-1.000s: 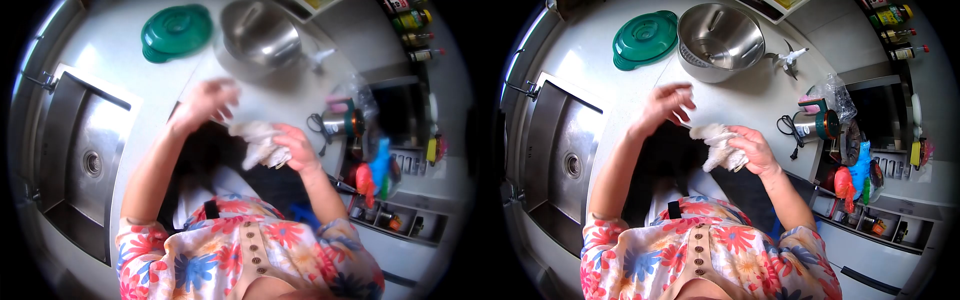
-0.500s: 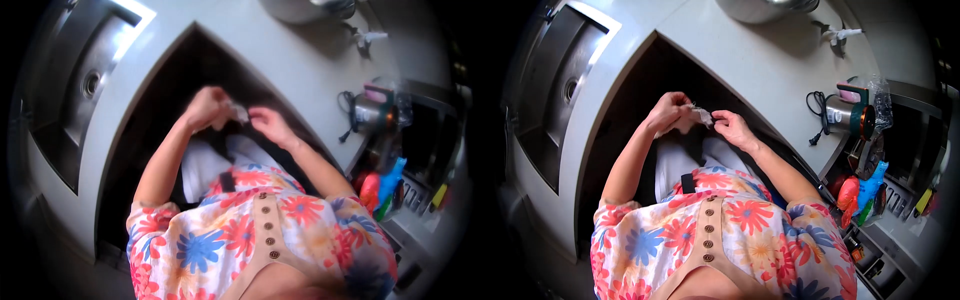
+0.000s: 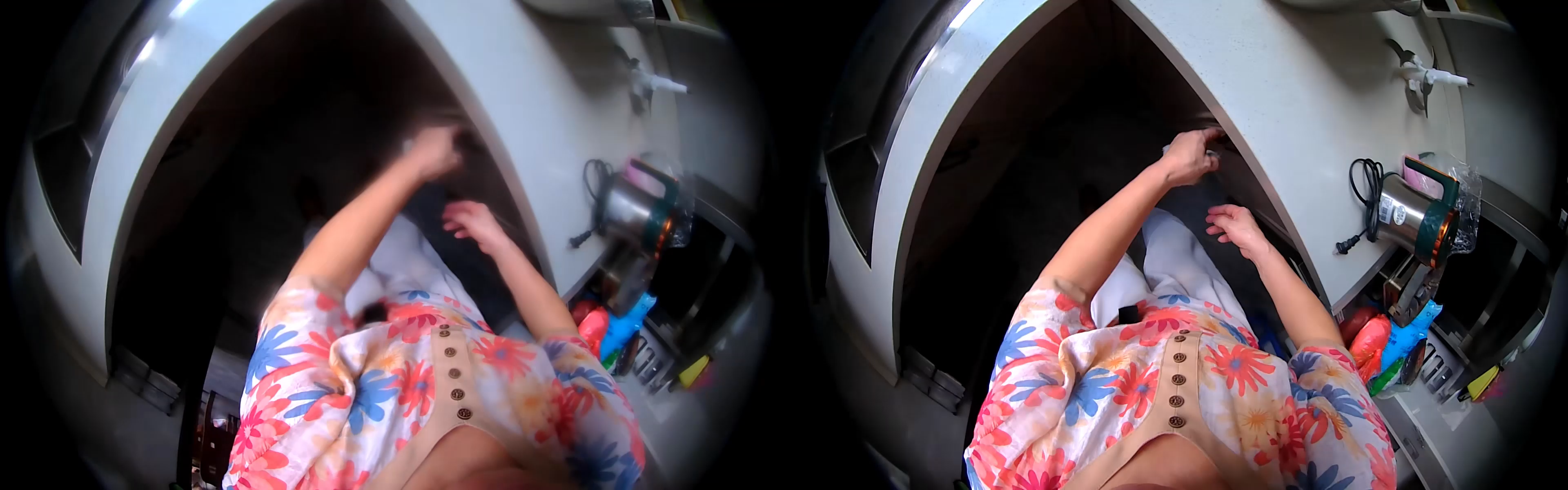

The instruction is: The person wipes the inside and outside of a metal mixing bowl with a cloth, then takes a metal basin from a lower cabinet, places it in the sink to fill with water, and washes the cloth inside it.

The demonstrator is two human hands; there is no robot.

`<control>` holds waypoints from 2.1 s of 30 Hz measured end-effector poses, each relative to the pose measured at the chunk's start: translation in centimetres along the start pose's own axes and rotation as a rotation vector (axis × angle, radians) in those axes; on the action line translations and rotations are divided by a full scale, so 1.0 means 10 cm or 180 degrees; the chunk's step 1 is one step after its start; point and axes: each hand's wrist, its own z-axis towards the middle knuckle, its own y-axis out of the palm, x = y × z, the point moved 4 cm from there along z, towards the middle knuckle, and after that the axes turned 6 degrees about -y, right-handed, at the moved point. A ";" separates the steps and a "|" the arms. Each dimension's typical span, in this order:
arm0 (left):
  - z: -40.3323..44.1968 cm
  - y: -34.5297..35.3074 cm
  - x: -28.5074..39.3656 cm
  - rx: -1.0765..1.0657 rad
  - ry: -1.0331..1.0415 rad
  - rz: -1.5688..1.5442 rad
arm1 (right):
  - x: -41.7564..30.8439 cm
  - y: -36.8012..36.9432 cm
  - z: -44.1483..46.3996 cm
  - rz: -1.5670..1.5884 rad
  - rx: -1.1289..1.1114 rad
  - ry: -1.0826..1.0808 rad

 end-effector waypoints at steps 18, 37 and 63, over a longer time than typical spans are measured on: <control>-1.56 -2.14 -1.06 0.1641 -0.0966 0.0945 | 0.10 0.33 3.54 0.1496 0.0175 -0.0239; -1.44 -2.50 -1.10 0.1505 -0.0731 0.2392 | 1.01 -0.68 6.35 0.4625 0.0108 -0.0450; -0.45 -0.19 0.03 -0.0817 -0.0609 0.1225 | 1.85 0.15 -1.18 0.1575 0.1595 0.1035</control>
